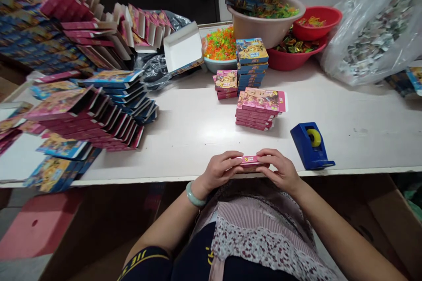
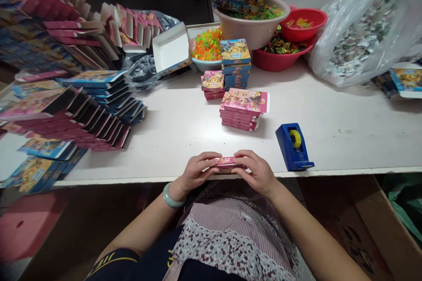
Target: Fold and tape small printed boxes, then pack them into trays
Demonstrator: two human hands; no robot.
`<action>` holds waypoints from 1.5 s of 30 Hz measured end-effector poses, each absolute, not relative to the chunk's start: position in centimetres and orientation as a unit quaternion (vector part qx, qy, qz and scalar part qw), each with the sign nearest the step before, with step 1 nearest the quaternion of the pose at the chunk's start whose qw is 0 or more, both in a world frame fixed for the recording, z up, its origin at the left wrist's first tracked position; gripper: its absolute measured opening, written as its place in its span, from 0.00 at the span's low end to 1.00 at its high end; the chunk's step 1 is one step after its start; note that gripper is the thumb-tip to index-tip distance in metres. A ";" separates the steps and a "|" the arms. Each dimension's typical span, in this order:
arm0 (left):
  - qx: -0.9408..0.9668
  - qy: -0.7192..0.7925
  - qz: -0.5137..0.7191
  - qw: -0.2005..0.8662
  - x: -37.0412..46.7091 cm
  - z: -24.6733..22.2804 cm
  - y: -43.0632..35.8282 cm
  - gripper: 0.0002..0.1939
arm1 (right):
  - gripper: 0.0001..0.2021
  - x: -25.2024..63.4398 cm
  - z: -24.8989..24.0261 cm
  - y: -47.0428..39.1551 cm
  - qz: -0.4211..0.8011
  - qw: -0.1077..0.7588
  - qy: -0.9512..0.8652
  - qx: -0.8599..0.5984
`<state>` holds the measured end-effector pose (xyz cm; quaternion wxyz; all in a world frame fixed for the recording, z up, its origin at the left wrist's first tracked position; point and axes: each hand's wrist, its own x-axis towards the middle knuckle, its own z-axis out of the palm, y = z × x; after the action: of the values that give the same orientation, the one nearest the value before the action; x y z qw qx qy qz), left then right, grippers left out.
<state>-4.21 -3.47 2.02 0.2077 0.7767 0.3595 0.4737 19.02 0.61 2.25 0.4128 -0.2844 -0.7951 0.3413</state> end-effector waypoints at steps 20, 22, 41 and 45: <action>0.688 0.441 0.536 0.212 -0.7 0.1 -0.9 0.11 | 0.16 33.3 2.5 0.1 0.066 0.260 -0.667 -0.695; 0.690 0.444 0.533 0.205 -0.7 0.1 -0.8 0.12 | 0.17 33.1 2.0 0.7 0.102 0.284 -0.644 -0.703; 0.714 0.436 0.514 0.190 -0.4 0.7 -0.5 0.13 | 0.10 26.4 3.3 -2.9 0.471 0.415 -0.519 -0.580; 0.772 0.412 0.462 0.148 -0.8 1.8 -0.5 0.24 | 0.12 20.0 5.5 -2.2 0.630 0.418 -0.460 -0.465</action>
<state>-0.78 -0.53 1.81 0.1479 0.7716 0.4115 0.4620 20.01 -2.18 5.45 0.4177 -0.4654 -0.4598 0.6305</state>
